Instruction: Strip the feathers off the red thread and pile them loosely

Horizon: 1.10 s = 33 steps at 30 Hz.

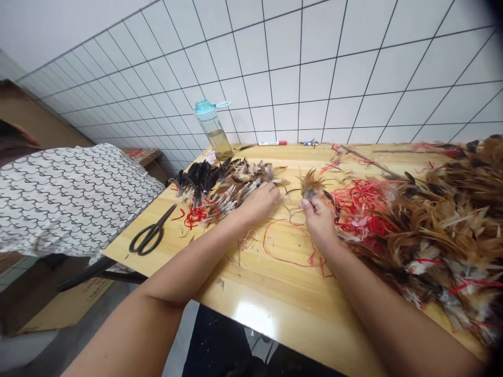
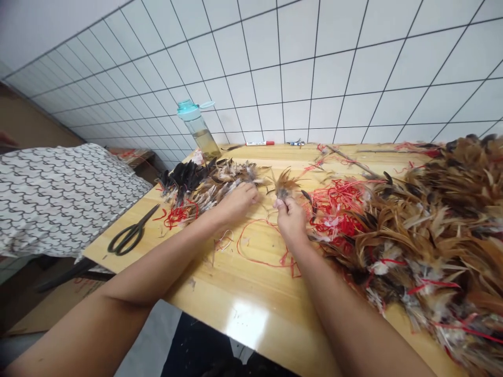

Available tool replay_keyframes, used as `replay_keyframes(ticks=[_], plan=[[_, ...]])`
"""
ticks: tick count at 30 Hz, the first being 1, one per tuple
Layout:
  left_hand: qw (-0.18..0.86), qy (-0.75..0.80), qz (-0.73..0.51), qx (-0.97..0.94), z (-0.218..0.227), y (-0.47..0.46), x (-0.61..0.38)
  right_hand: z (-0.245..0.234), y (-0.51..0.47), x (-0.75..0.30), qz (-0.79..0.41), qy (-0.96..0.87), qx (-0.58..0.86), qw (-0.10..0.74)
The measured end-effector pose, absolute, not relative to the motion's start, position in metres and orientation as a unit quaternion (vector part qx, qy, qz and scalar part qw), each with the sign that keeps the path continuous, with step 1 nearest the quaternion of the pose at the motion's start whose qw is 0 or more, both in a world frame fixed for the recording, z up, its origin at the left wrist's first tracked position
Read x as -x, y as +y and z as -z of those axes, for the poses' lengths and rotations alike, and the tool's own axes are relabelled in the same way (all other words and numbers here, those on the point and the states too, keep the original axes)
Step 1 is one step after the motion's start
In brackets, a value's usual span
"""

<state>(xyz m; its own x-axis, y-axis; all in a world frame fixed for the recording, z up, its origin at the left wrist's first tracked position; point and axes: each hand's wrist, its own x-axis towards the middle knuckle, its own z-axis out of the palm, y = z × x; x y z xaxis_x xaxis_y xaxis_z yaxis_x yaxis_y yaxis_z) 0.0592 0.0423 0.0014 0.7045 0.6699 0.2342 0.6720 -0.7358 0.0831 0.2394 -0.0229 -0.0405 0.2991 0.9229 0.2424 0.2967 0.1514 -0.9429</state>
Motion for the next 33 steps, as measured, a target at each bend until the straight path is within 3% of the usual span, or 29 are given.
replay_keyframes(ticks=[3,7,11,16,33], plan=[[-0.099,-0.431,0.246,0.863,-0.009,0.034,-0.056,0.039,-0.024,-0.238,-0.278,-0.518,0.595,0.548],[-0.382,-0.442,0.405,0.703,-0.014,0.02,-0.063,0.04,-0.025,-0.236,-0.27,-0.526,0.598,0.54],[-0.582,-0.399,0.439,0.556,-0.008,0.003,-0.078,0.04,-0.028,-0.234,-0.259,-0.552,0.59,0.53],[-0.626,-0.377,0.446,0.517,0.001,-0.006,-0.087,0.041,-0.032,-0.231,-0.245,-0.572,0.577,0.529],[-0.62,-0.387,0.433,0.528,0.013,-0.005,-0.085,0.044,-0.03,-0.226,-0.273,-0.582,0.568,0.514]])
